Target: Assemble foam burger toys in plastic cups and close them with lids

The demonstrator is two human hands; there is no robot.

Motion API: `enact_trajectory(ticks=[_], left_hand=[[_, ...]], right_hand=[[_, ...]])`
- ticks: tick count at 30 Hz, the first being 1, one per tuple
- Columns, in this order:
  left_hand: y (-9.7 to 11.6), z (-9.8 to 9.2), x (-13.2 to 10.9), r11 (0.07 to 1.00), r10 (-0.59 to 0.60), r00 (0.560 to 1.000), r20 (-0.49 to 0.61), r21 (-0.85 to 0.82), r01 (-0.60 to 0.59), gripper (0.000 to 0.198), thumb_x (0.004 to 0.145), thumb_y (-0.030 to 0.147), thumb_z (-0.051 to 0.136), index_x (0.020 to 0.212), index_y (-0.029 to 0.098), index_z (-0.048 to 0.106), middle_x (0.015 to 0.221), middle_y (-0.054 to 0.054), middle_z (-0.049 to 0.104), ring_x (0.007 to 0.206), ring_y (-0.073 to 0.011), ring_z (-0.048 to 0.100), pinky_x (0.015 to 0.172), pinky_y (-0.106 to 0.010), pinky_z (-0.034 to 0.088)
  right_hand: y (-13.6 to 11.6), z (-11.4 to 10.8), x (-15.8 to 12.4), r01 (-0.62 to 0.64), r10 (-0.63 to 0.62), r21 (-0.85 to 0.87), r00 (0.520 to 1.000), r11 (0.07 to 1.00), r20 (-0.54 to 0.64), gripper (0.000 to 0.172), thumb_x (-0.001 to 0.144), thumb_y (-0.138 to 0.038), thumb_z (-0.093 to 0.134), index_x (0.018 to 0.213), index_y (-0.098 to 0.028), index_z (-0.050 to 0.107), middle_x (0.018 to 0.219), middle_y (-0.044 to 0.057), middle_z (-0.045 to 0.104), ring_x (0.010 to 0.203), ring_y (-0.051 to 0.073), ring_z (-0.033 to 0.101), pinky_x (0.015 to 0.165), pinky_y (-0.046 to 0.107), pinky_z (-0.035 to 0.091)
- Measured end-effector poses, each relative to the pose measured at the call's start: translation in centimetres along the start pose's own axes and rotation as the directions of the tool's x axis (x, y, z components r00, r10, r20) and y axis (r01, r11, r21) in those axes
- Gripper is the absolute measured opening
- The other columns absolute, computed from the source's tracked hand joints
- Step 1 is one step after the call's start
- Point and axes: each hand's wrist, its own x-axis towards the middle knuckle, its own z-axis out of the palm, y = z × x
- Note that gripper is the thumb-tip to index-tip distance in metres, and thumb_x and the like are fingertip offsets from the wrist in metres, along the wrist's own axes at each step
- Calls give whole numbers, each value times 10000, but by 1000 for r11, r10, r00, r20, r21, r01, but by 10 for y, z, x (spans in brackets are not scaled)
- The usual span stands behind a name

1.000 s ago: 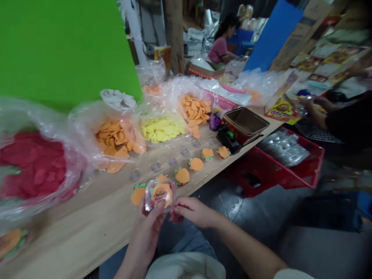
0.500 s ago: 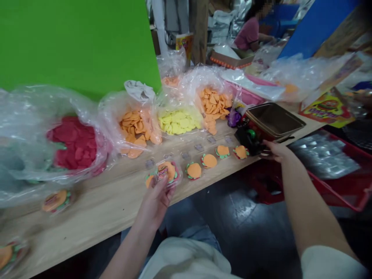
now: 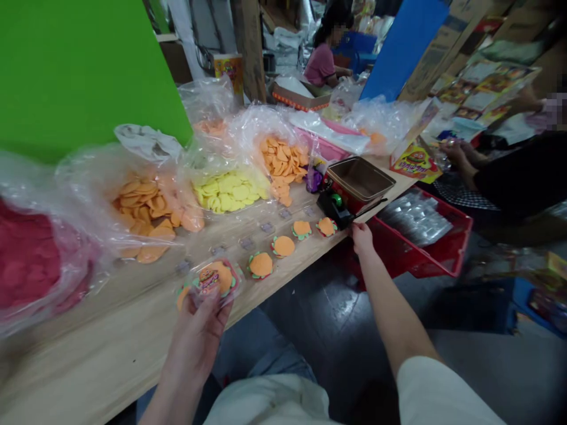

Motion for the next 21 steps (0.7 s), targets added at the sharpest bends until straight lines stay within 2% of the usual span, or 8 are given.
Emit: enact_trajectory(ticks=[3,5,6,8,10,11,13,21], left_hand=[[4,-2,-7,997,65,997,52,-48,-62,511,617,124,728,1042,310,513,1087,24,595,848,-119,626,712,-237,532],[8,-6,-10,993,75,991,108,-100,-65,535,632,165,727,1083,329,492,1121,20,585,895,-137,616,755,-270,520],[10,-9,-10,989,73,989,126,-134,-56,484,663,219,709,1085,322,494,1137,12,579,920,-148,608,776,-290,513],[13,-16,-11,979,72,989,133,-201,-44,346,741,342,628,1062,294,508,1169,-8,562,976,-170,585,808,-329,498],[16,-26,-13,971,84,989,125,-233,-53,274,789,379,561,1040,282,513,1186,-11,547,1012,-179,565,830,-350,482],[17,-31,-15,970,99,988,121,-232,-68,255,799,362,552,1038,283,510,1183,-6,545,1012,-175,562,833,-348,477],[20,-42,-20,970,136,985,106,-217,-111,248,803,311,557,1044,295,499,1150,11,554,967,-151,572,812,-323,477],[31,-76,-35,949,227,973,36,-231,-213,299,792,301,568,1072,286,463,1121,-3,563,906,-140,579,736,-275,477]], right_hand=[[-7,14,-42,46,-47,-27,998,999,-30,198,685,-341,553,761,-158,541,642,-17,533,644,128,508,611,266,452],[-15,34,-88,94,-93,-33,995,995,44,231,710,-353,550,828,-154,561,662,-12,537,620,120,498,605,262,441],[-20,45,-116,141,-134,-33,979,989,155,242,722,-358,554,855,-156,577,662,-8,541,600,118,495,593,262,438],[-30,70,-180,164,-130,-26,861,986,492,246,754,-348,550,918,-175,611,704,15,573,619,131,518,582,264,436],[-41,94,-241,130,-110,29,671,991,733,346,771,-327,552,1100,-222,559,743,7,593,629,133,532,583,263,441],[-45,106,-266,105,-118,68,601,992,790,434,783,-309,544,1207,-242,482,722,-8,585,636,133,532,601,265,444],[-49,125,-302,76,-152,132,535,988,831,551,796,-282,537,1314,-256,352,697,-26,573,650,127,532,641,265,444],[-50,149,-341,74,-110,84,504,994,857,601,792,-269,540,1337,-228,290,661,-27,556,641,138,538,639,274,441]])
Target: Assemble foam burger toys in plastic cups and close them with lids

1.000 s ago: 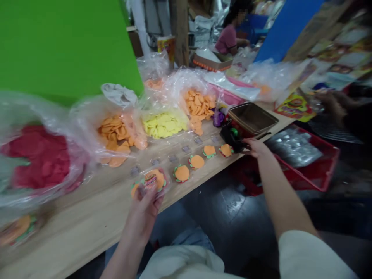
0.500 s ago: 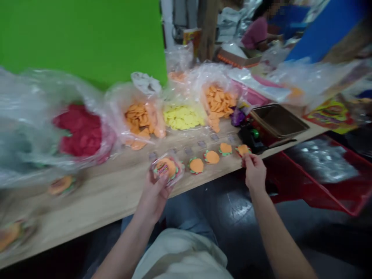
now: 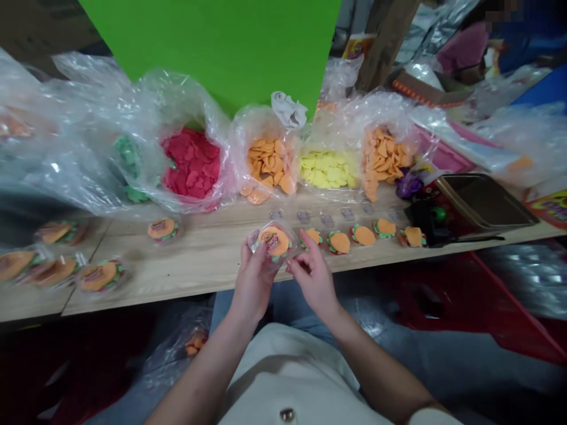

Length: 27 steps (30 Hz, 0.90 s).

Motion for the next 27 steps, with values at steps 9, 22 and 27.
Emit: enact_trajectory(ticks=[9,22,27], left_hand=[[23,-20,2,994,104,990,-92,-13,-106,295,763,291,604,1031,286,481,1144,4,560,990,-152,565,820,-307,463],[37,-64,-12,977,169,969,-180,157,-141,412,756,315,606,1136,263,457,1116,-46,575,969,-166,565,802,-268,450],[66,-129,2,945,259,903,-343,285,-162,307,767,389,566,1005,199,525,960,-52,602,884,-167,577,778,-287,447]], right_hand=[[18,14,-2,20,-55,-264,990,964,-127,428,727,-338,617,1119,-215,499,989,62,579,914,193,528,764,325,441],[17,79,7,-259,192,109,887,960,420,223,793,-382,535,803,-177,623,752,34,628,701,156,561,675,298,451],[34,89,0,311,195,-437,581,844,790,163,794,-289,532,817,-205,670,840,51,652,782,181,570,725,289,410]])
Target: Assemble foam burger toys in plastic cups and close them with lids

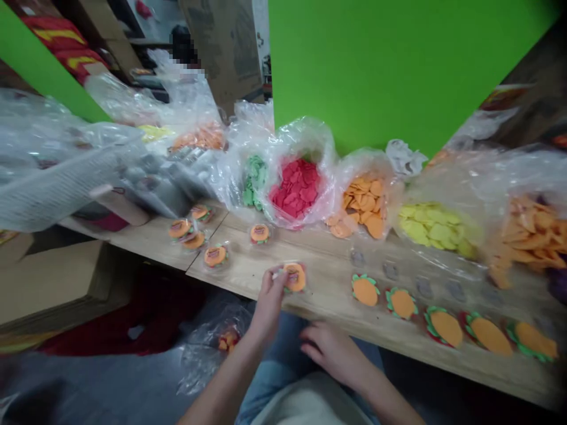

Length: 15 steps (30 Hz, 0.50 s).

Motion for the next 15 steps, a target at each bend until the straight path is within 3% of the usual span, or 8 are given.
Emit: enact_trajectory(ticks=[2,4,8,11,13,15], left_hand=[[12,-21,24,994,84,992,-97,75,-77,289,763,414,557,940,186,546,930,-45,599,863,-155,572,770,-275,441],[22,-33,45,988,116,986,-119,117,-102,286,751,424,563,904,183,553,920,-41,596,846,-148,570,753,-265,439],[17,-21,79,977,84,993,-78,202,-67,323,703,401,619,911,165,551,898,-61,595,821,-179,576,731,-300,444],[3,3,95,956,116,990,-79,279,-90,408,636,322,695,972,163,524,955,-74,565,962,-221,534,847,-338,398],[-4,15,99,941,151,986,-74,317,-120,471,610,278,718,1016,167,507,1054,-91,526,1114,-242,441,952,-348,316],[-9,21,92,922,208,975,-74,349,-170,499,614,264,714,1053,170,496,1177,-115,461,1229,-256,318,1004,-350,259]], right_hand=[[0,4,-3,3,4,-110,998,994,63,178,810,-266,505,856,-220,670,854,42,651,791,168,574,711,262,410],[0,4,-6,-2,10,-108,997,994,71,214,840,-262,457,884,-228,664,862,33,651,794,153,577,708,246,411],[6,-11,-10,-36,34,-56,998,998,-45,237,864,-265,420,897,-224,651,861,33,651,805,158,577,711,255,415],[20,-47,-5,-59,41,-81,978,995,-206,233,870,-275,418,891,-210,641,838,41,646,777,165,576,684,267,418],[32,-85,2,-114,31,-213,934,970,-357,215,861,-261,433,908,-197,633,847,52,640,786,175,566,703,286,414],[43,-126,13,-235,7,-401,869,886,-494,207,850,-235,441,915,-180,630,829,66,632,786,191,547,719,311,401]])
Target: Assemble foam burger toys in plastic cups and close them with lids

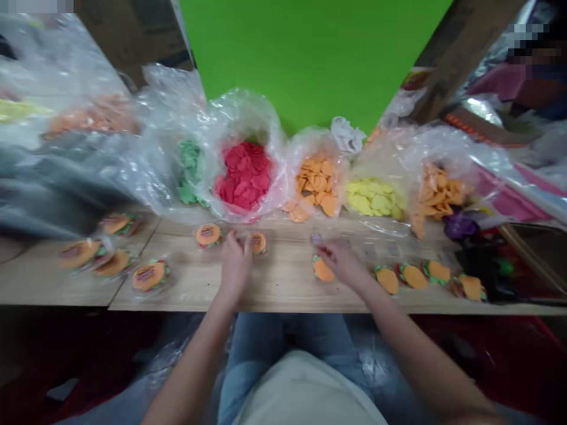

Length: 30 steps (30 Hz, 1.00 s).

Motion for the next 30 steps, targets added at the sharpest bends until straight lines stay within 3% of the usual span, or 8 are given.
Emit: enact_trajectory(ticks=[4,6,8,11,18,24,27,30], left_hand=[[-10,14,-49,989,-146,976,163,-6,149,328,679,243,650,982,205,529,1112,-110,519,1138,-248,443,864,-322,420],[-18,34,-79,912,-395,830,393,59,406,185,729,245,593,902,209,536,862,-75,602,858,-216,601,689,-306,489],[-26,61,-99,853,-496,728,473,108,511,134,762,233,542,885,187,519,675,-41,608,588,-185,615,535,-304,492],[-29,90,-105,817,-528,668,525,97,569,70,785,182,498,850,156,496,619,-28,609,503,-148,606,521,-282,493],[-23,61,-91,836,-498,715,490,51,547,70,790,107,496,827,157,464,590,24,573,539,-98,614,595,-227,504],[-20,37,-85,821,-513,657,553,93,563,109,740,142,595,817,149,518,645,-2,612,578,-113,626,631,-249,516],[-19,35,-89,817,-502,641,581,74,572,173,752,289,603,828,144,546,653,-21,612,629,-131,632,656,-271,517],[-20,36,-98,840,-454,699,553,4,542,258,723,367,628,848,156,549,718,-4,612,641,-90,605,662,-228,499]], right_hand=[[33,-22,58,125,-122,-345,992,930,30,255,808,-136,495,1043,-139,594,1009,104,603,986,217,481,853,325,348],[38,-20,77,178,-131,-433,982,884,136,246,792,-121,513,1018,-128,611,997,121,601,1007,233,466,840,329,348],[36,-16,87,205,-131,-455,973,867,189,188,789,-133,523,930,-127,648,942,127,607,1005,245,466,814,330,356],[29,-17,90,228,-165,-438,970,870,177,171,801,-161,516,876,-123,665,898,130,601,977,248,476,804,338,362],[15,-25,14,364,-361,-164,931,917,46,265,864,-223,440,1050,-202,627,1027,110,558,1000,215,501,831,345,421],[9,18,-86,425,-420,-41,903,904,88,555,843,-156,417,1376,-200,266,1443,81,238,1338,244,153,1035,457,296],[7,36,-100,379,-376,-58,925,924,62,621,830,-147,411,1403,-152,172,1455,89,208,1352,242,88,1062,486,242],[5,44,-101,351,-350,-22,936,936,30,655,812,-140,419,1407,-140,146,1461,88,187,1354,234,72,1074,474,226]])
